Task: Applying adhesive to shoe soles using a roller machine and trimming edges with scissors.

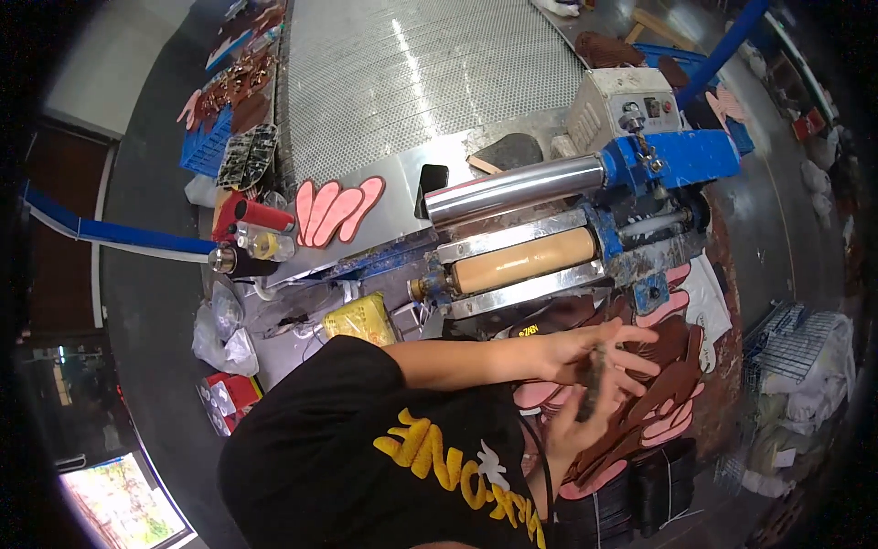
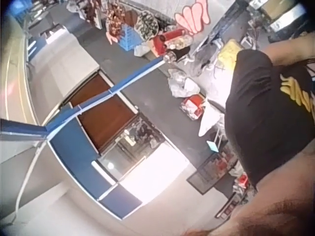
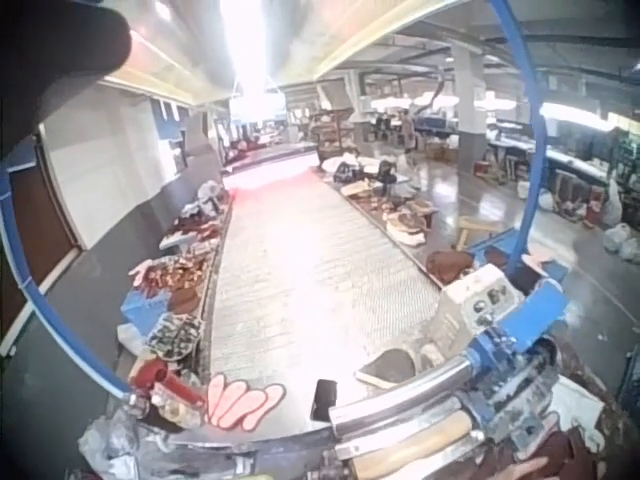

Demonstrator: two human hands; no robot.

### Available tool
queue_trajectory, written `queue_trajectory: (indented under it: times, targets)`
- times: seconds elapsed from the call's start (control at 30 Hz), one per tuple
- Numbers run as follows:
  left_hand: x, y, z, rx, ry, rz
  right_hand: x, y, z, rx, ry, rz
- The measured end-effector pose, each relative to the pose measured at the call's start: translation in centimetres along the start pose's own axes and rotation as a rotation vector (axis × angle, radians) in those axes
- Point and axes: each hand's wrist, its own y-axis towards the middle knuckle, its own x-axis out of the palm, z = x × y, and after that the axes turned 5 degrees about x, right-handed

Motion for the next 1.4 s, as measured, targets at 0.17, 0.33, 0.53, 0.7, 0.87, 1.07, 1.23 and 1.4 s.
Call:
queue_trajectory:
  times: [0.17,0.33,0.53,0.7,0.87,1.07,1.23,1.4]
  targets:
    - [-0.5,-4.0,-0.9,-0.091,0.150,0.165,-0.6,-1.2,-0.4,-0.297,-0.185,-0.169]
    - [-0.5,-6.9,-0.9,-0.116,0.132,0.318,0.2,-3.0,-1.2,-0.200,-0.133,-0.263]
    - [-1.2,-6.4,0.3,0.042,0.521,0.385,-0.5,-2.3,-3.3,0.198,-0.029,-0.319]
    - [-1.1,-4.6,0.1,0.047,1.122,0.449,0.0,-2.1,-1.8,0.534,0.332,-0.295]
    - [-0.8,-2.5,0.4,0.211,1.441,0.351,1.6,-1.8,0.4,0.693,0.663,-0.192]
    - [-1.9,1.2,2.2,-0.007,1.278,0.298,-0.4,2.7,1.5,0.896,1.187,-0.020]
    - [-4.0,8.1,4.5,-0.101,0.912,0.320,-1.0,9.5,3.5,0.925,1.271,0.038]
    - [-6.9,11.5,6.2,-0.004,0.617,0.365,-0.2,14.2,6.0,1.068,1.258,-0.002]
